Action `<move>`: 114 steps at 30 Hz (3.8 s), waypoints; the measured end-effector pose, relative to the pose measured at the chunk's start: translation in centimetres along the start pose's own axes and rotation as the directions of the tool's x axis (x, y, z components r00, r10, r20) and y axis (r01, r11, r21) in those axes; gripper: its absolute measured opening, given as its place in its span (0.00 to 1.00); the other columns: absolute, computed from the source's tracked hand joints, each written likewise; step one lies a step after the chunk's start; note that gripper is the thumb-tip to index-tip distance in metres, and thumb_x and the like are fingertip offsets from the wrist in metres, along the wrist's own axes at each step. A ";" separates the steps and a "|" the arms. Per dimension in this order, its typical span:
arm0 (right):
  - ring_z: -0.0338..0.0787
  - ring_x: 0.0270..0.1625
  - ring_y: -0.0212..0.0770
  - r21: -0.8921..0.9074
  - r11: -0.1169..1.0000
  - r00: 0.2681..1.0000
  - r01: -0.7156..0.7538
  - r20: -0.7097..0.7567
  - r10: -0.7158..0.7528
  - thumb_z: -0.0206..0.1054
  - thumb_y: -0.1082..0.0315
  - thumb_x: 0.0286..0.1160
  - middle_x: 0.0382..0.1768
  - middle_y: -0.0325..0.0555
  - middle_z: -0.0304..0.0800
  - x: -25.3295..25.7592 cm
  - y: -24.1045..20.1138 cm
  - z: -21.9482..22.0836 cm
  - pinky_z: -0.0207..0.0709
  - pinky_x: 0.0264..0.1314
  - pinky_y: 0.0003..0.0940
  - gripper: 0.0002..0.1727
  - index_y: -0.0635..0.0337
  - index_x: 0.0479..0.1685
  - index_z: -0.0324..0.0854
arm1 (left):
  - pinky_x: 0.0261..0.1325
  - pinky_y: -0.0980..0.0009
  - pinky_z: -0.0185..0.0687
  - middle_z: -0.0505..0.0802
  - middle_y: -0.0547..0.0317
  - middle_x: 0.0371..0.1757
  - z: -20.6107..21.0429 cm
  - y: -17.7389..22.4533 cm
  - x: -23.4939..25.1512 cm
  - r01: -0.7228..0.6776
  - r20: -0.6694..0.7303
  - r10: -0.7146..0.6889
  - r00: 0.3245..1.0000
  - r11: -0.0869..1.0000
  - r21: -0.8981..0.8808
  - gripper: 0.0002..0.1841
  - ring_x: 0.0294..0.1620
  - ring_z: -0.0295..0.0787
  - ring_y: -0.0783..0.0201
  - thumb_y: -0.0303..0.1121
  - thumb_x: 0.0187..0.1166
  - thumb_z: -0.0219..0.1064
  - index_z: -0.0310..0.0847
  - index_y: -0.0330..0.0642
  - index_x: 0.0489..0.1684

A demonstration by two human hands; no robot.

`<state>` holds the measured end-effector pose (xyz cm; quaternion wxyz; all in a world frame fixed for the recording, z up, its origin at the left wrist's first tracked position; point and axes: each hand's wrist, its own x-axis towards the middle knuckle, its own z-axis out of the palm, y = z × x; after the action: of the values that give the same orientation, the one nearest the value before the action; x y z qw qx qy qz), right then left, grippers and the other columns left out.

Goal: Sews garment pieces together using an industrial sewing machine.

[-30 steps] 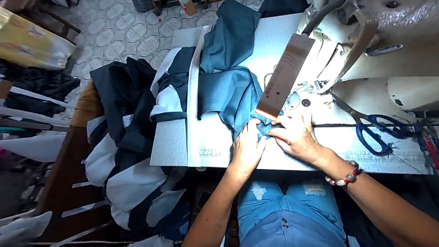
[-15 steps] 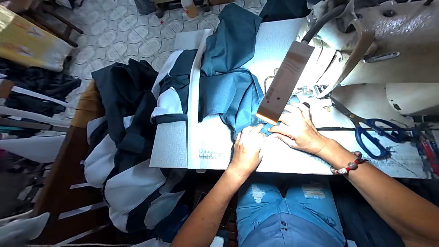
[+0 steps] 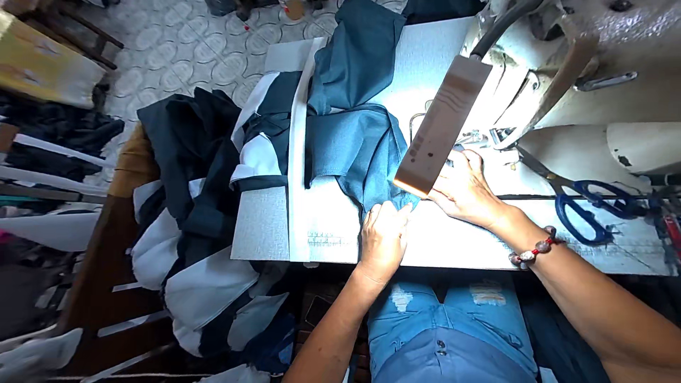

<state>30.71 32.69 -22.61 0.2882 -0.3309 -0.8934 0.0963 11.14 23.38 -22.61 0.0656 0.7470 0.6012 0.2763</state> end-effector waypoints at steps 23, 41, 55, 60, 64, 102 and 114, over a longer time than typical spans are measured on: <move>0.84 0.58 0.60 0.004 0.988 0.987 -0.155 -0.048 0.155 0.67 0.51 0.72 0.44 0.52 0.89 0.9 -0.9 1.2 0.63 0.61 0.63 0.17 0.56 0.35 0.88 | 0.47 0.45 0.87 0.91 0.38 0.44 -2.3 1.5 3.0 0.251 0.230 -0.250 0.940 0.968 0.025 0.15 0.44 0.92 0.40 0.26 0.81 0.66 0.77 0.31 0.62; 0.90 0.59 0.54 0.080 0.982 0.866 -0.174 -0.463 0.191 0.62 0.79 0.73 0.52 0.60 0.93 0.2 -0.8 2.0 0.79 0.68 0.42 0.12 0.70 0.45 0.91 | 0.75 0.11 0.18 0.52 0.51 0.97 0.3 -4.5 8.4 -0.139 0.429 0.144 0.892 0.989 -0.044 0.31 0.94 0.27 0.25 0.66 0.72 0.64 0.81 0.73 0.77; 0.86 0.49 0.62 -0.152 0.896 0.909 -0.418 -0.083 0.410 0.63 0.78 0.67 0.44 0.58 0.86 -2.2 -4.2 1.3 0.75 0.47 0.56 0.25 0.40 0.56 0.95 | 0.76 0.14 0.17 0.37 0.59 0.99 0.2 0.0 10.0 0.077 0.640 -0.158 0.752 0.985 0.152 0.38 0.94 0.13 0.28 0.65 0.74 0.66 0.59 0.85 0.89; 0.83 0.67 0.62 -0.027 0.935 0.936 -0.353 0.000 0.353 0.61 0.75 0.71 0.62 0.53 0.89 -2.4 -2.8 0.2 0.71 0.62 0.64 0.23 0.42 0.58 0.94 | 0.75 0.14 0.15 0.39 0.57 0.99 0.4 -0.1 9.9 0.084 0.626 -0.154 0.764 0.987 0.140 0.36 0.94 0.13 0.29 0.66 0.75 0.64 0.60 0.87 0.88; 0.84 0.73 0.57 0.134 0.921 0.925 -0.366 -0.056 0.376 0.57 0.77 0.72 0.62 0.50 0.92 -2.7 0.0 -0.4 0.69 0.70 0.66 0.21 0.56 0.56 0.93 | 0.75 0.14 0.14 0.38 0.59 0.99 0.7 -0.1 9.9 0.103 0.613 -0.161 0.773 0.986 0.130 0.37 0.94 0.12 0.31 0.69 0.73 0.63 0.59 0.89 0.88; 0.73 0.82 0.68 -0.146 0.832 0.845 -0.535 -0.092 0.527 0.56 0.81 0.77 0.76 0.61 0.81 -3.1 -0.1 -0.3 0.61 0.82 0.68 0.28 0.52 0.73 0.85 | 0.78 0.15 0.12 0.40 0.61 0.99 4.0 0.1 14.6 0.174 0.562 -0.169 0.809 0.984 0.044 0.39 0.96 0.22 0.35 0.67 0.69 0.71 0.75 0.65 0.82; 0.85 0.71 0.62 0.017 0.891 0.866 -0.453 -0.229 0.444 0.59 0.76 0.70 0.56 0.61 0.92 -4.1 -0.1 0.0 0.72 0.77 0.57 0.14 0.66 0.41 0.92 | 0.73 0.12 0.10 0.47 0.57 0.98 5.2 -1.2 14.5 0.089 0.440 -0.044 0.897 0.993 -0.082 0.36 0.95 0.21 0.31 0.66 0.67 0.72 0.72 0.84 0.81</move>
<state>33.24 29.97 -24.41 0.3517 -0.5433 -0.7550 0.1058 14.49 38.44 -22.59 0.2457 0.7646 0.5818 0.1287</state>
